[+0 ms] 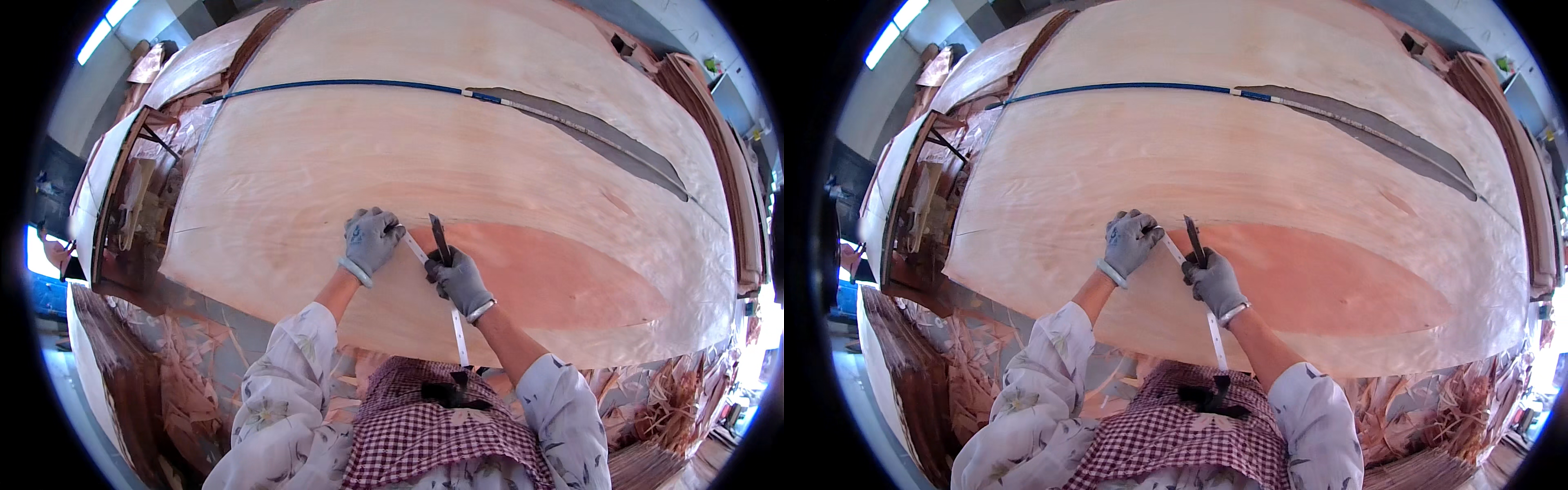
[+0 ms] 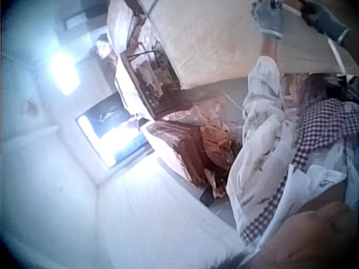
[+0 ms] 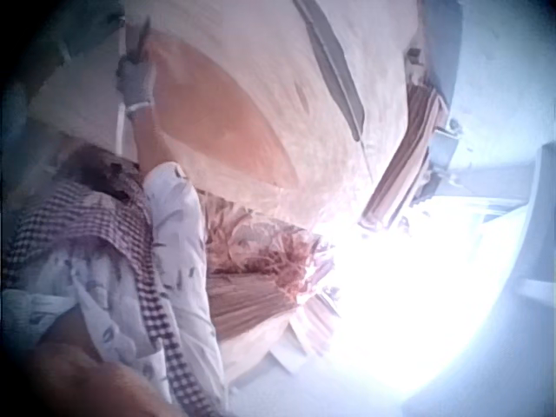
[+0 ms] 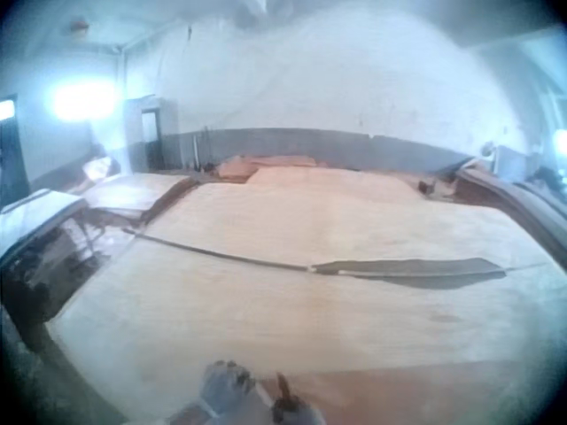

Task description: The person trims a piece of wood veneer to fit a hole in a larger veneer sheet, applies tape to secure it, and then removes excess wood strips from the surrounding area.

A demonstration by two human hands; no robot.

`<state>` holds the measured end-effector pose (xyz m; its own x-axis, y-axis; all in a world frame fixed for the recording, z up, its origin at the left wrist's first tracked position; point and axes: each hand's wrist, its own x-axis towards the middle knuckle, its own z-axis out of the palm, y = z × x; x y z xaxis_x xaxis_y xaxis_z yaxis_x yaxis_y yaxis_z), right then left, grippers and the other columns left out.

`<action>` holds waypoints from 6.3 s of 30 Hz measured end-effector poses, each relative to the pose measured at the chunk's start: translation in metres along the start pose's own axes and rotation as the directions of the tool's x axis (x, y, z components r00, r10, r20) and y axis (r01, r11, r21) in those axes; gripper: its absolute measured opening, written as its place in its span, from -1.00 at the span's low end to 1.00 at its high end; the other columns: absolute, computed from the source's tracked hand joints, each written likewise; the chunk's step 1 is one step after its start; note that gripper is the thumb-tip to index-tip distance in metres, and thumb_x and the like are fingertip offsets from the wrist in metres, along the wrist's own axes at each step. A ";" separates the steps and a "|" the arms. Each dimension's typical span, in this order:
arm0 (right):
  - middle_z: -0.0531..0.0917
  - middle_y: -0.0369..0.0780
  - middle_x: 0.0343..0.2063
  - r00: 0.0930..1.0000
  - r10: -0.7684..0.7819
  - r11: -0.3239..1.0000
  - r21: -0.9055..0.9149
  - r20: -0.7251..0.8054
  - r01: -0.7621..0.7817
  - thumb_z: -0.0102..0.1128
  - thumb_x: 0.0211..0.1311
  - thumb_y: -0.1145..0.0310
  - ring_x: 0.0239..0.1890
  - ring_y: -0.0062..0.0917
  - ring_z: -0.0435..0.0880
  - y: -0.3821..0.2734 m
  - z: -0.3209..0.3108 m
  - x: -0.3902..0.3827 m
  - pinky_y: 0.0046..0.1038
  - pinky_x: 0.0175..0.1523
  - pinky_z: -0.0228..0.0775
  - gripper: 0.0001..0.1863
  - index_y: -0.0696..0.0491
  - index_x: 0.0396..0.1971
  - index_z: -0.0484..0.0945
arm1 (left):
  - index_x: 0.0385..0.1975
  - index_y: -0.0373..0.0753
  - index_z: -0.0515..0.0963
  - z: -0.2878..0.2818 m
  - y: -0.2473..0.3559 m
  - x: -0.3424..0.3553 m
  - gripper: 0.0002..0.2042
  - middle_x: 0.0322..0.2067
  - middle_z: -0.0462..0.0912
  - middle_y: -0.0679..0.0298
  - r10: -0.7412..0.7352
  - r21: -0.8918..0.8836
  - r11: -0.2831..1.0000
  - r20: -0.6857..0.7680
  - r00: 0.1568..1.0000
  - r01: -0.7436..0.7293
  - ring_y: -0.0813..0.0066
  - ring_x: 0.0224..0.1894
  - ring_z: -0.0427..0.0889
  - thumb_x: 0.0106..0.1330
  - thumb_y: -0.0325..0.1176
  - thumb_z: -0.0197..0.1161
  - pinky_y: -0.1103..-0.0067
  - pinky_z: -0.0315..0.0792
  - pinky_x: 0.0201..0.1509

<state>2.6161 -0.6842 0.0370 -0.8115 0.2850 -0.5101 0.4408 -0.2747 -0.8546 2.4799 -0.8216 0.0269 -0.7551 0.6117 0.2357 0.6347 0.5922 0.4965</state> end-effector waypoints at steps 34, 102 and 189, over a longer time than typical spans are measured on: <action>0.53 -0.27 -0.60 0.982 -0.022 0.985 -0.173 -0.185 -0.010 0.06 0.16 0.45 -0.66 -0.68 0.40 -0.024 -0.089 0.033 -0.63 -0.60 0.20 -0.87 0.10 -0.31 0.38 | 0.06 -0.15 0.41 0.018 0.031 0.004 -0.55 0.11 0.39 0.15 0.495 0.137 0.836 0.226 0.839 -0.531 0.18 0.20 0.30 0.12 -0.25 0.17 0.24 0.15 0.24; 0.54 -0.26 -0.62 0.961 0.099 0.993 -0.032 -0.258 -0.111 0.18 0.13 0.36 -0.63 -0.64 0.50 0.096 -0.122 -0.147 -0.53 -0.55 0.34 -0.79 0.20 -0.41 0.44 | 0.01 -0.06 0.46 0.068 0.146 -0.089 -0.52 0.06 0.41 0.32 0.645 -0.204 0.747 0.454 0.614 -0.633 0.32 0.16 0.31 0.02 -0.18 0.25 0.31 0.17 0.22; 0.59 -0.27 -0.52 0.937 -0.185 0.981 -0.113 -0.296 0.158 0.14 0.17 0.40 -0.57 -0.63 0.57 0.029 -0.501 -0.221 -0.60 -0.53 0.41 -0.78 0.16 -0.21 0.49 | 0.16 -0.29 0.26 0.299 0.491 -0.044 -0.43 0.17 0.32 0.18 0.767 -0.261 0.600 0.458 0.450 -0.756 0.24 0.22 0.26 0.10 -0.24 0.12 0.25 0.04 0.29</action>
<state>3.0002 -0.2953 0.0764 -0.7287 0.5894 -0.3487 0.3478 -0.1202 -0.9298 2.8734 -0.4008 0.0108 0.2220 0.9695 0.1039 0.9092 -0.2443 0.3373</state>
